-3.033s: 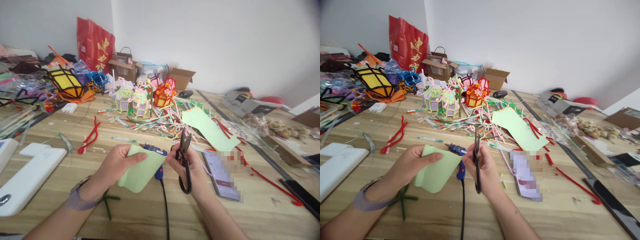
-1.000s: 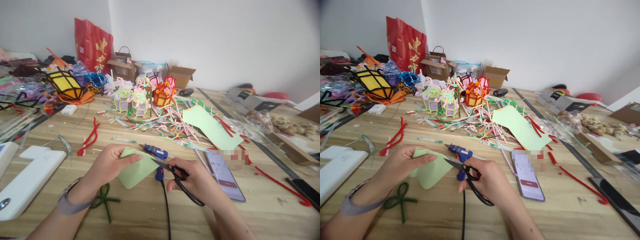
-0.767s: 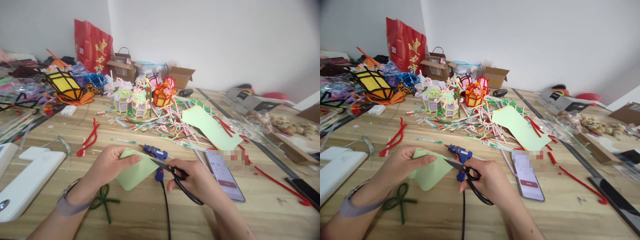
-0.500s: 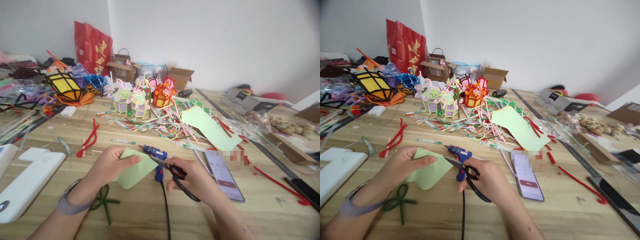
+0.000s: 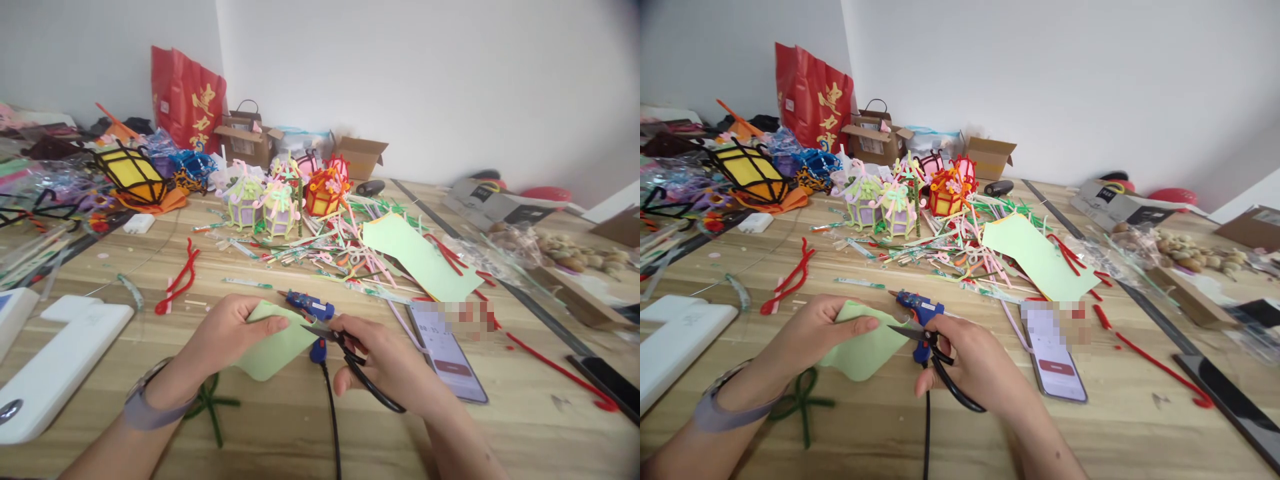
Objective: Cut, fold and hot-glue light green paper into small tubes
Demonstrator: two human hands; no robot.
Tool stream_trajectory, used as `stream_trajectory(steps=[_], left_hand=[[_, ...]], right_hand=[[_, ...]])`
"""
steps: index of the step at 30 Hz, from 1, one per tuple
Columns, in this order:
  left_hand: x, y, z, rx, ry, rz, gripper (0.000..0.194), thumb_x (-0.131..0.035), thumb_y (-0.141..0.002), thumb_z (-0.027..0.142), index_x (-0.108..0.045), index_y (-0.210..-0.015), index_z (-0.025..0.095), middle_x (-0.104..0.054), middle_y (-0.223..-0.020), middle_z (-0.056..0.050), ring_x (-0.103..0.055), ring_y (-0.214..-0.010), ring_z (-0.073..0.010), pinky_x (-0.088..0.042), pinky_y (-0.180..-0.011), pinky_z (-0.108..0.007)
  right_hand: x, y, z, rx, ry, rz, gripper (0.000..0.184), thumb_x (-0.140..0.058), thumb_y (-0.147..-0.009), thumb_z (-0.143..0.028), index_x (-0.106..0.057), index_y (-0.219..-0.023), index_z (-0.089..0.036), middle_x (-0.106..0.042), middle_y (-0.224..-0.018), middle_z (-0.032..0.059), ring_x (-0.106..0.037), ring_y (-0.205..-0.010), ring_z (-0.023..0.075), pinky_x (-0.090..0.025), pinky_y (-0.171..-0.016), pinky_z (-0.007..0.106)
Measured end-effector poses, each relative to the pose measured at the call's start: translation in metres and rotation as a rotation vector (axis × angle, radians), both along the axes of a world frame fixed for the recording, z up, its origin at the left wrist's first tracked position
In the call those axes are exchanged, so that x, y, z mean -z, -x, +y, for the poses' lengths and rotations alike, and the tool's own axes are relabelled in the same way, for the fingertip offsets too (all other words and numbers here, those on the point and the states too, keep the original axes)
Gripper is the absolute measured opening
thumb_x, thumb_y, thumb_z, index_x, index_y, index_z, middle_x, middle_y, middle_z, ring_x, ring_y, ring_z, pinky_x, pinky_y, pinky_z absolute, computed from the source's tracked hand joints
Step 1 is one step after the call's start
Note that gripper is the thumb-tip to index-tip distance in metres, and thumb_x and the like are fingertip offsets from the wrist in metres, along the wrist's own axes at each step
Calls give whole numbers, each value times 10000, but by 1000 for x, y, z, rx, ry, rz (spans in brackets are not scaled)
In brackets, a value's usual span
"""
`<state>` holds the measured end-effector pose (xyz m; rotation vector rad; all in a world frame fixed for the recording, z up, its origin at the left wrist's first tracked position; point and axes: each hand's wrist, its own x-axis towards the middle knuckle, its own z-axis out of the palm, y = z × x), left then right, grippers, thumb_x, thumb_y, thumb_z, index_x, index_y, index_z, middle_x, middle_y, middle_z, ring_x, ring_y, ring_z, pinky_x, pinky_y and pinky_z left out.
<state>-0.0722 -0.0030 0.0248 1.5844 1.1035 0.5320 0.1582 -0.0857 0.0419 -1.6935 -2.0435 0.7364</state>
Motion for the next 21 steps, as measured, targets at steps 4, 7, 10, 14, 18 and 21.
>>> stream_trajectory(steps=[4,7,10,14,18,21], left_hand=[[0,0,0,11,14,-3,450,-686,-692,600,-719,-732,153,-650,-626,-13,-530,-553,-137,-385,-488,-206],[0,0,0,12,-5,1,435,-685,-697,587,-711,-713,153,-637,-611,-8,-521,-551,-134,-381,-492,-209],[0,0,0,22,-30,12,436,-680,-702,583,-683,-666,149,-603,-576,1,-503,-542,-129,-366,-488,-209],[1,-1,1,28,-22,21,465,-669,-697,605,-668,-677,141,-597,-589,2,-500,-552,-128,-370,-497,-213],[3,-1,1,24,1,-6,459,-675,-689,602,-669,-688,143,-605,-603,0,-502,-555,-129,-369,-497,-213],[4,-1,2,25,19,-15,460,-680,-688,604,-660,-685,144,-603,-606,1,-496,-552,-124,-357,-493,-209]], right_hand=[[1,0,0,-4,-29,-27,342,-838,-655,-404,-667,-898,-235,-540,-632,-60,-485,-575,129,-286,-511,216],[1,0,0,-5,-73,-53,363,-843,-635,-452,-671,-864,-228,-509,-615,-57,-475,-562,131,-268,-500,223],[2,-1,-1,-20,-86,-58,377,-825,-642,-502,-661,-839,-225,-480,-595,-58,-441,-546,125,-248,-491,223],[3,-1,-2,-20,-57,-51,406,-799,-658,-546,-664,-860,-221,-426,-568,-70,-385,-518,112,-221,-480,218],[3,-1,-2,-21,-46,-33,416,-783,-674,-557,-668,-886,-217,-417,-567,-74,-384,-520,108,-218,-484,211],[4,-1,-2,-24,-46,-27,404,-773,-685,-559,-655,-853,-211,-406,-557,-76,-381,-515,105,-216,-484,207]])
